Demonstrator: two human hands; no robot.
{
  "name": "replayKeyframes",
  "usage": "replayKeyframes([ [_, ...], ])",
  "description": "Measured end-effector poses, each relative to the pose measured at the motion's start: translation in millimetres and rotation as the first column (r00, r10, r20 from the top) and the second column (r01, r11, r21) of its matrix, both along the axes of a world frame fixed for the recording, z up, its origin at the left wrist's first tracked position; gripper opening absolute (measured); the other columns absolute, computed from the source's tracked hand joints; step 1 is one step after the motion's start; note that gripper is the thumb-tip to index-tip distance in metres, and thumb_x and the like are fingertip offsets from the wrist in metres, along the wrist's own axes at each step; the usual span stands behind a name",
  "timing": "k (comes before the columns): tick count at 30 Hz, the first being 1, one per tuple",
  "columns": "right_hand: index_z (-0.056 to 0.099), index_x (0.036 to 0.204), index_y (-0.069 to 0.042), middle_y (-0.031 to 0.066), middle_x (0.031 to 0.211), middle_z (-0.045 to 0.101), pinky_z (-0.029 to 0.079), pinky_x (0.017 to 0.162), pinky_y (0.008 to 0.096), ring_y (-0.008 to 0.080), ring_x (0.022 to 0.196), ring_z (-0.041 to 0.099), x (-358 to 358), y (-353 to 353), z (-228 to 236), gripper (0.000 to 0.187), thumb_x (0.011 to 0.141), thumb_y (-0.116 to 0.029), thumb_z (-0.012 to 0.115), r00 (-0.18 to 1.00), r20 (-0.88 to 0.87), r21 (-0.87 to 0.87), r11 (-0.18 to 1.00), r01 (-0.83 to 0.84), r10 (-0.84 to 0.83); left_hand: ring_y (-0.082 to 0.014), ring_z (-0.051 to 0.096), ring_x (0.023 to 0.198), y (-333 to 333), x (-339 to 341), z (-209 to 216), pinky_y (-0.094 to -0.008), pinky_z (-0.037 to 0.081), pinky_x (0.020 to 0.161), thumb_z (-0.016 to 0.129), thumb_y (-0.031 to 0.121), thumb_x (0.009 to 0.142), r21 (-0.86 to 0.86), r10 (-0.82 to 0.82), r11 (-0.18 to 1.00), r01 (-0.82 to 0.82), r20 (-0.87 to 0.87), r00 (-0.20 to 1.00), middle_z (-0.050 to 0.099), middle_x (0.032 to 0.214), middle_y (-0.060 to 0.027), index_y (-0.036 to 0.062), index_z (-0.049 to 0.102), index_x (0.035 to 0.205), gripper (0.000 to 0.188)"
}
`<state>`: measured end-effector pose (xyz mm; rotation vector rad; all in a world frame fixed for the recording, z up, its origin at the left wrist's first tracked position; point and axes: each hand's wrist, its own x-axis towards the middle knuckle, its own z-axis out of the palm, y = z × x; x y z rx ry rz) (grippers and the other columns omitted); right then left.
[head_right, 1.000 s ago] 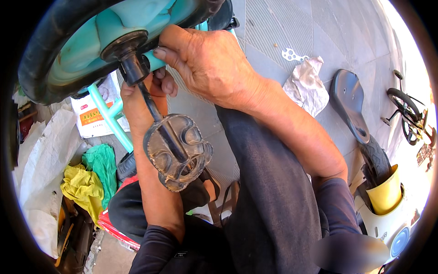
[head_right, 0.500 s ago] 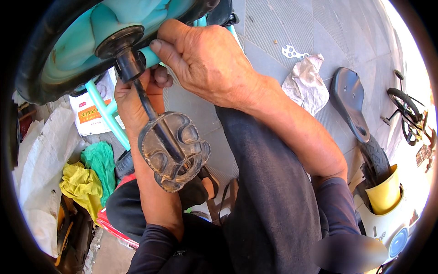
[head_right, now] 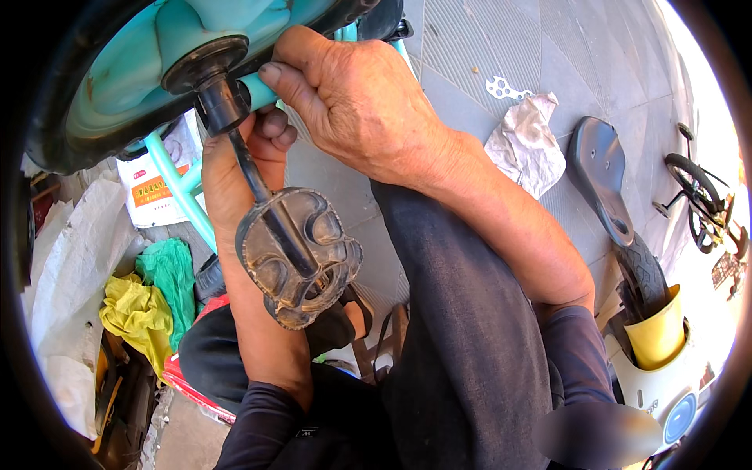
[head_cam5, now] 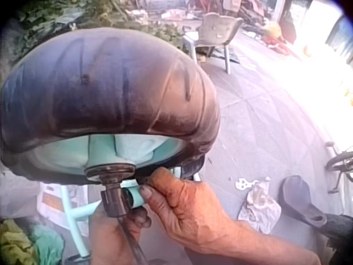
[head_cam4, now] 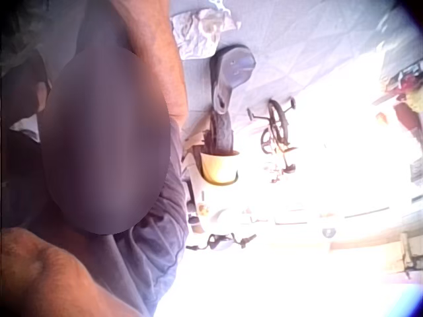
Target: The person assembles a teal tricycle by attaching a wheel to the frame and securing it with a nut. They then attach a pedal to the crank arm and tighten it using a screwdriver.
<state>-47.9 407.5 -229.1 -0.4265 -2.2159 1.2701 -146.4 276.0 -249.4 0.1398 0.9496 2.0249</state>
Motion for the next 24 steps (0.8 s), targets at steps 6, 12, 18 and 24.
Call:
replayKeyframes([
  [6,0.057,0.088,-0.005,0.0162,0.06,0.058,0.047,0.051,0.0423,0.0362,0.059,0.06,0,0,0,0.018,0.092,-0.022,0.058,1.0,0.006,0.025,1.0,0.017,-0.017,-0.0217,0.063,0.07,-4,-3,4,-0.0361,0.055,0.063,0.064,0.008,0.086,-0.031,-0.034,0.999,0.035,0.019,0.999,0.066,0.088,-0.0116,0.0006,0.063,0.099,0.014],
  [12,0.058,0.087,-0.003,0.0168,0.062,0.06,0.048,0.053,0.0418,0.036,0.06,0.062,0,0,6,0.021,0.093,-0.023,0.056,0.998,0.058,-0.03,0.999,0.016,-0.014,-0.0214,0.064,0.071,-2,-3,-12,-0.0362,0.056,0.064,0.066,0.006,0.085,0.032,0.023,0.999,-0.018,-0.134,0.991,0.066,0.089,-0.0116,0.0012,0.061,0.1,0.017],
  [18,0.061,0.087,-0.001,0.0179,0.065,0.062,0.05,0.055,0.0414,0.0359,0.061,0.063,-1,-2,12,0.024,0.092,-0.023,0.054,0.997,0.076,-0.173,0.985,0.017,-0.004,-0.0235,0.066,0.073,0,1,-14,-0.0378,0.057,0.067,0.062,0.007,0.088,0.006,0.101,0.995,-0.102,-0.199,0.975,0.066,0.092,-0.013,0.0005,0.06,0.104,0.018],
  [24,0.061,0.085,0.0,0.0197,0.065,0.061,0.05,0.056,0.0425,0.0372,0.062,0.062,0,-2,11,0.024,0.091,-0.023,0.055,0.997,0.078,-0.165,0.986,0.034,-0.021,-0.0237,0.064,0.074,-1,5,-8,-0.0396,0.057,0.066,0.059,0.008,0.088,0.014,0.066,0.998,-0.065,-0.09,0.994,0.066,0.092,-0.0143,0.0007,0.06,0.104,0.017],
])
